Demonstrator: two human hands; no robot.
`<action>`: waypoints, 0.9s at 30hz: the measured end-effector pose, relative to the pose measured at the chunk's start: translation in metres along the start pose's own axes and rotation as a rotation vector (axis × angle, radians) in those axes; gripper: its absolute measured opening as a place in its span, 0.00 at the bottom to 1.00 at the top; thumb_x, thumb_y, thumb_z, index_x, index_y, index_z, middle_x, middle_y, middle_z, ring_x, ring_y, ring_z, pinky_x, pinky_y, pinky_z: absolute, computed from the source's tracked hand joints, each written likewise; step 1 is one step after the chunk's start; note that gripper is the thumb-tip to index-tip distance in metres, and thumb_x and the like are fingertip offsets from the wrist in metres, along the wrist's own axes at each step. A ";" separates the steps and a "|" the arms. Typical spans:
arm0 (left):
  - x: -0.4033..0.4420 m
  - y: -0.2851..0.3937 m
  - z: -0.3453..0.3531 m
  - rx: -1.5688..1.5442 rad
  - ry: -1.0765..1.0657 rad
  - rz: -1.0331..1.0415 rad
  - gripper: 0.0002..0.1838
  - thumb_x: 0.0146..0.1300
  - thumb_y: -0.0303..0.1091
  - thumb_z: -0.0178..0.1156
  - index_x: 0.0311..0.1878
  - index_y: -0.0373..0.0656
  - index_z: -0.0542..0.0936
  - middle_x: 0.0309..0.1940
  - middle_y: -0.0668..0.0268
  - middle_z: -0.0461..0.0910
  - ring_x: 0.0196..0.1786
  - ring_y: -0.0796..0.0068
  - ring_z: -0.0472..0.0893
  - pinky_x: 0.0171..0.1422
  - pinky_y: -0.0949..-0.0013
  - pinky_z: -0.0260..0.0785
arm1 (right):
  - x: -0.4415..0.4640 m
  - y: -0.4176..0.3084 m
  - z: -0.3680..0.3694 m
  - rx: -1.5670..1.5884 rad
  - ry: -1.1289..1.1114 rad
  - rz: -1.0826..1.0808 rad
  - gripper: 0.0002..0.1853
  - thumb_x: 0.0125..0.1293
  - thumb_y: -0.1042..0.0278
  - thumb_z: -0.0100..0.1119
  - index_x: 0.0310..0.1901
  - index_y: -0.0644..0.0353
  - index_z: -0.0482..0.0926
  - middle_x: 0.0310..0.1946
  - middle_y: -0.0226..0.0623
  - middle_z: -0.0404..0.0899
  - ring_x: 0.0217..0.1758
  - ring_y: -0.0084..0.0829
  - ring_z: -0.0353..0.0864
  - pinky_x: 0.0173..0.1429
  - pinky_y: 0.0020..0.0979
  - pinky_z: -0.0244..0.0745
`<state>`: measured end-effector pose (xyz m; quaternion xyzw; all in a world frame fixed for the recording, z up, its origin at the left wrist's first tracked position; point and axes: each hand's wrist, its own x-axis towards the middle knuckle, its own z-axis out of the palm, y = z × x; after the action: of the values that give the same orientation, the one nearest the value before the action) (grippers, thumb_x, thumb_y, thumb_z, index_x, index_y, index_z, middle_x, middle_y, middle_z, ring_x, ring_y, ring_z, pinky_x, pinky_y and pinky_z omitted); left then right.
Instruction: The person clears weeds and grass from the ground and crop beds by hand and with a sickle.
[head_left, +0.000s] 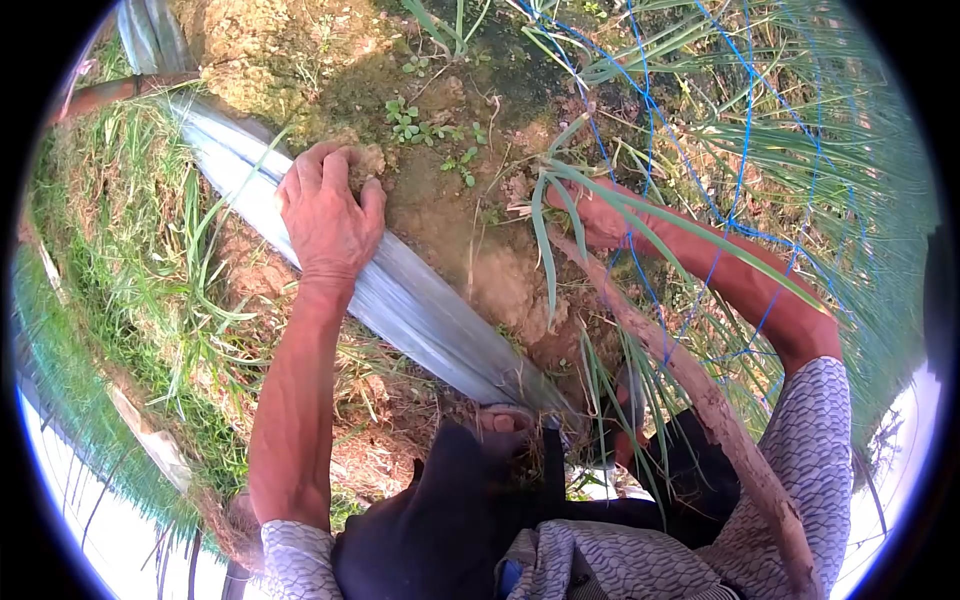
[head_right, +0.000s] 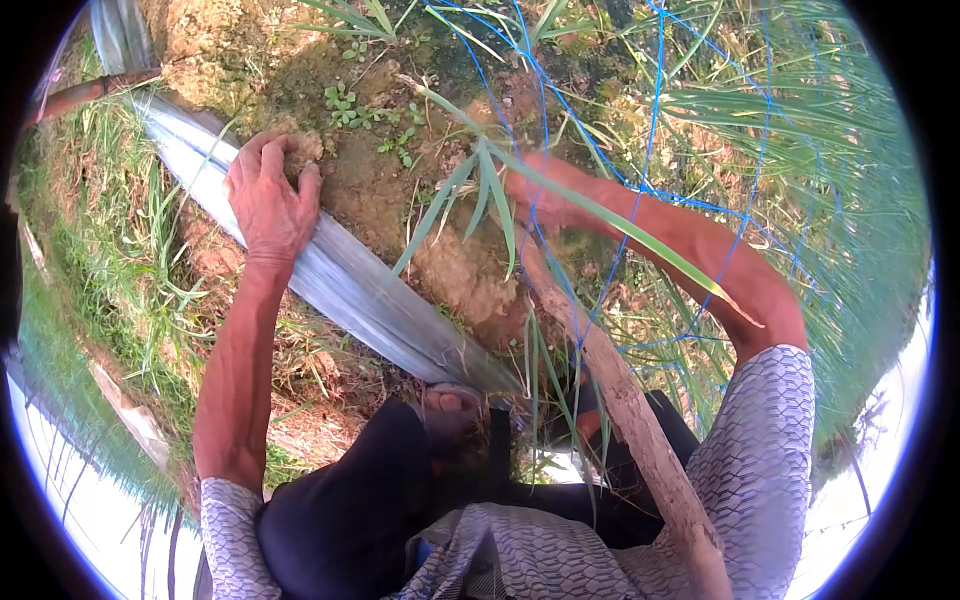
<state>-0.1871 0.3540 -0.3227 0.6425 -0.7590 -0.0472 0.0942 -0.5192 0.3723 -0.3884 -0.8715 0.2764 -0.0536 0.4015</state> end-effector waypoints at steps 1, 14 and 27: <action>0.001 0.000 0.000 0.009 0.005 -0.006 0.18 0.51 0.38 0.63 0.46 0.46 0.76 0.52 0.62 0.74 0.55 0.58 0.71 0.62 0.54 0.56 | 0.010 -0.002 -0.001 0.010 -0.001 0.095 0.21 0.66 0.66 0.52 0.61 0.57 0.69 0.46 0.52 0.78 0.44 0.48 0.81 0.49 0.45 0.79; 0.002 0.002 0.000 -0.007 -0.018 -0.019 0.19 0.50 0.38 0.63 0.46 0.46 0.76 0.52 0.62 0.74 0.57 0.60 0.71 0.62 0.53 0.57 | 0.099 -0.028 0.020 -0.139 0.396 0.095 0.29 0.52 0.75 0.63 0.58 0.63 0.68 0.53 0.49 0.70 0.58 0.51 0.71 0.65 0.47 0.66; 0.002 0.001 -0.004 -0.043 -0.039 -0.044 0.20 0.49 0.36 0.63 0.47 0.44 0.76 0.53 0.60 0.73 0.57 0.58 0.70 0.63 0.53 0.57 | 0.114 -0.051 0.015 0.327 0.472 0.103 0.10 0.62 0.75 0.57 0.45 0.65 0.74 0.33 0.48 0.75 0.42 0.47 0.77 0.45 0.40 0.73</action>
<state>-0.1875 0.3524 -0.3187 0.6558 -0.7452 -0.0779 0.0921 -0.3962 0.3496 -0.3756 -0.7435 0.3938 -0.2783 0.4633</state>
